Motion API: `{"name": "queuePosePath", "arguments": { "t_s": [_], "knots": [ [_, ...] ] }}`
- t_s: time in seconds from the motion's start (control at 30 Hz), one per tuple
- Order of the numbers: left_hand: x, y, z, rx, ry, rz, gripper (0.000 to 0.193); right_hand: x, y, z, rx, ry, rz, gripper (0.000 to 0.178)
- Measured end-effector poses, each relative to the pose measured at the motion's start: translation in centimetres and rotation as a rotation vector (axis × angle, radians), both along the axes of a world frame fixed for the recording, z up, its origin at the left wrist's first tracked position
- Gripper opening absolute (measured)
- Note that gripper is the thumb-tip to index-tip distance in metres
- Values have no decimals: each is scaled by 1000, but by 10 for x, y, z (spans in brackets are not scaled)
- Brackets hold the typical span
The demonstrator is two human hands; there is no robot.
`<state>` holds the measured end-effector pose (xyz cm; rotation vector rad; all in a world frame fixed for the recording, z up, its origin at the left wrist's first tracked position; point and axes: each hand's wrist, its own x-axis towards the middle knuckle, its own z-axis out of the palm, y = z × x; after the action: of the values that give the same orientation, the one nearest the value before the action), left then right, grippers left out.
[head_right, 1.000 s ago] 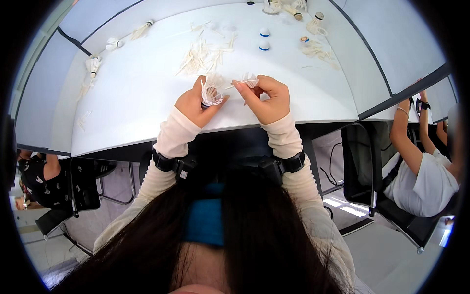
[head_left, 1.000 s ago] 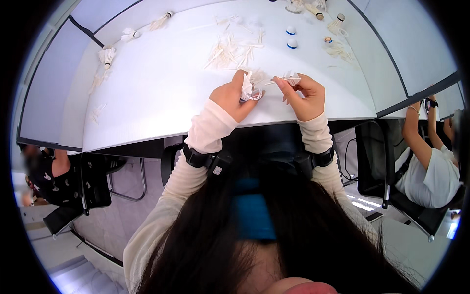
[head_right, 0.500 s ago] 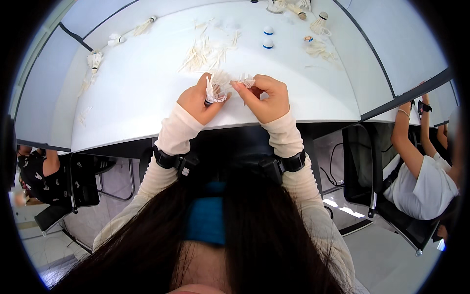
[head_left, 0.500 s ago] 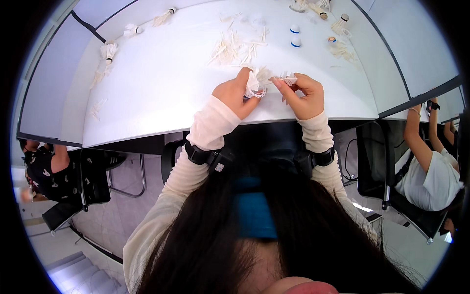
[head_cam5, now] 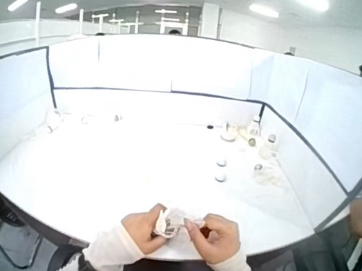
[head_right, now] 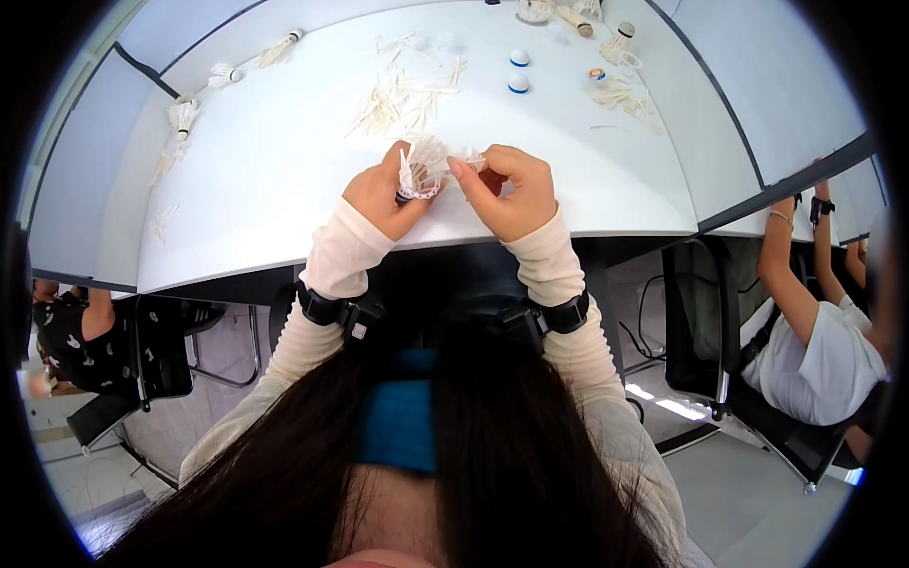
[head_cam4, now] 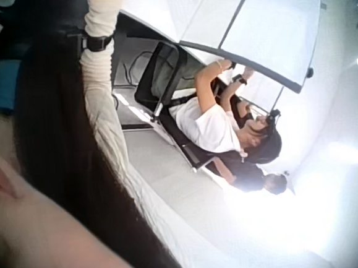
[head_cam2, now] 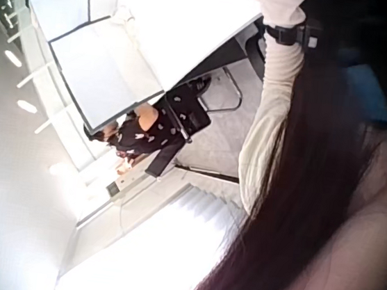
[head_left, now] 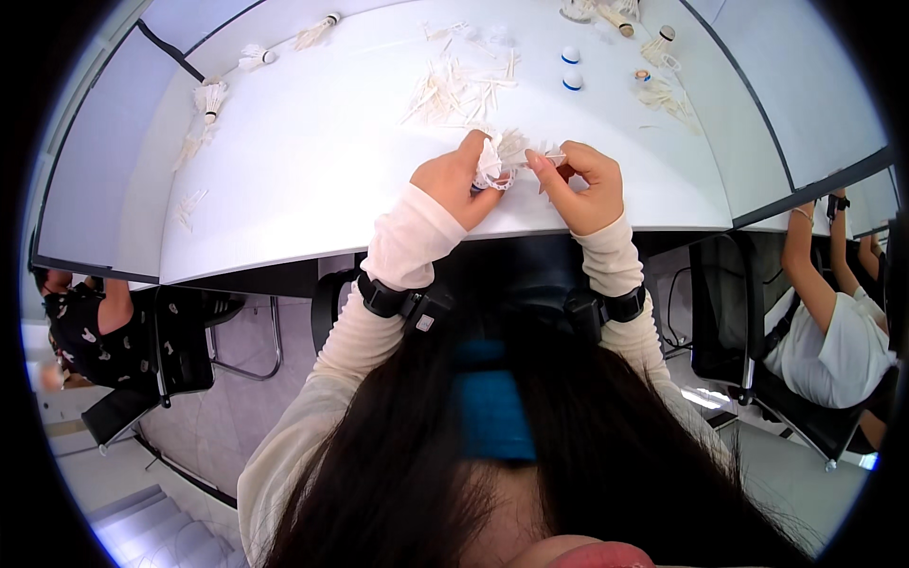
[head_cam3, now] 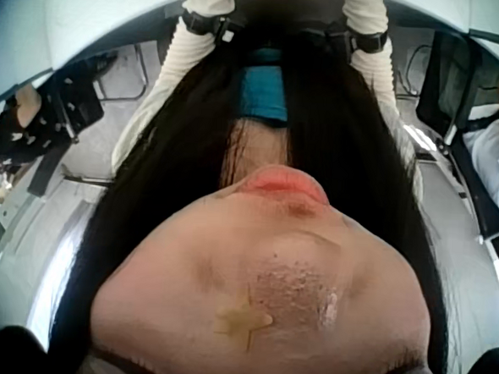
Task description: The person is assembling shuttlecocks by inserting white feathers into the holes of a shuttlecock base and arranging them into a circular shape.
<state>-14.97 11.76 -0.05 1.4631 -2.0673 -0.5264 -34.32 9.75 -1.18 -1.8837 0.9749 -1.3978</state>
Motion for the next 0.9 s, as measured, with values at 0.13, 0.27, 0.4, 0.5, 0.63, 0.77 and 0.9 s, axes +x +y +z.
{"name": "queuePosePath", "arguments": {
  "t_s": [0.13,0.27,0.4,0.5,0.63,0.77,0.9],
  "knots": [
    [0,1,1,-4,1,5,57,0,-1,1,12,32,25,30],
    [0,1,-3,-65,24,-15,47,0,-4,-5,79,37,86,31],
    [2,-2,-7,-119,50,-33,39,0,-2,-1,107,-46,81,27],
    [1,0,-6,-116,49,-28,39,-2,-3,-3,205,-185,98,25],
    [1,-3,-6,-100,55,-59,38,-4,-6,-6,211,-231,124,22],
    [1,-2,-4,-73,72,-56,36,0,-4,-5,154,-201,89,19],
    [2,-2,-6,-41,62,-51,31,2,-2,-3,116,-161,73,17]
  ]
}}
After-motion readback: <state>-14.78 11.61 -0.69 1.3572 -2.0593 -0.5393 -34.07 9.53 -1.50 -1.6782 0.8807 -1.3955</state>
